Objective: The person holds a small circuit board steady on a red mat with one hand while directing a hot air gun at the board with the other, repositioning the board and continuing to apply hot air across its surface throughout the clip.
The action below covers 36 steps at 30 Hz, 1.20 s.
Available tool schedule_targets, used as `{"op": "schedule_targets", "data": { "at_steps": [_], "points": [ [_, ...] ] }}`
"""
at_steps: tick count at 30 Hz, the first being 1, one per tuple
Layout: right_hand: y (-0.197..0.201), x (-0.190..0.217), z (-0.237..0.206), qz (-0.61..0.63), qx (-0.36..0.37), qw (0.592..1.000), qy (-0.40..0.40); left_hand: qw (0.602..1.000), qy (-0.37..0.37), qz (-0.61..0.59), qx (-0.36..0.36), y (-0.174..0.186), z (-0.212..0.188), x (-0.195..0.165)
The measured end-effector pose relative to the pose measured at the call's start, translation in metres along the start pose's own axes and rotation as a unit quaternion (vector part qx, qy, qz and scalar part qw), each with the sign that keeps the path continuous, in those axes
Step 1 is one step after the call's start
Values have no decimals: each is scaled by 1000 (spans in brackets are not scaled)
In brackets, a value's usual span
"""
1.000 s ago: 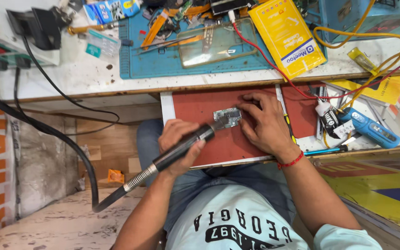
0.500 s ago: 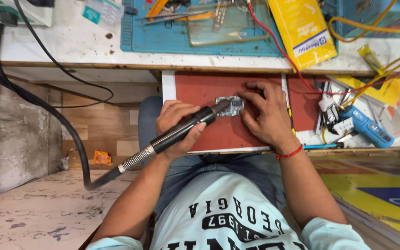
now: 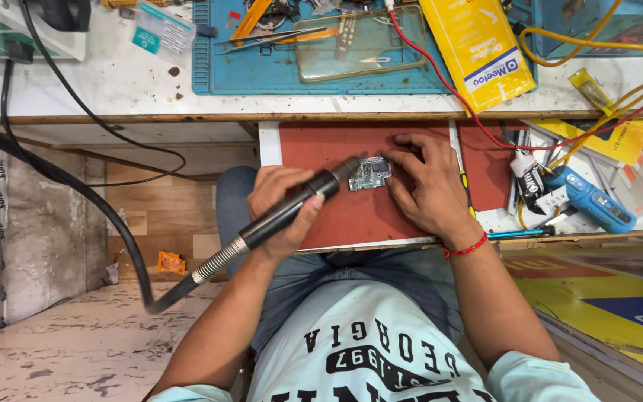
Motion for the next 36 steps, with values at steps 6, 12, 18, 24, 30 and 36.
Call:
{"op": "schedule_targets", "data": {
  "at_steps": [6, 12, 18, 24, 30, 36],
  "points": [
    [3, 2, 0, 3, 9, 1000, 9, 1000, -3, 0, 17, -2, 0, -1],
    [2, 0, -2, 11, 11, 1000, 4, 999, -11, -16, 43, -3, 0, 2],
    [2, -1, -1, 10, 18, 1000, -7, 999, -10, -10, 38, -4, 1, 3],
    [3, 0, 0, 10, 16, 1000, -4, 1000, 19, 11, 19, -3, 2, 0],
    [3, 1, 1, 12, 14, 1000, 0, 1000, -8, 0, 19, -3, 3, -1],
    [2, 0, 1, 17, 7, 1000, -15, 1000, -2, -7, -7, -2, -3, 0]
  ]
}}
Point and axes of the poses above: each hand's wrist, its own z-axis towards the middle knuckle, its own y-axis out of the back of the hand, x = y × z, the point moved 1 cm from there along z, towards the middle knuckle, and after that the axes turned 1 degree about y, right-handed, at the moved point
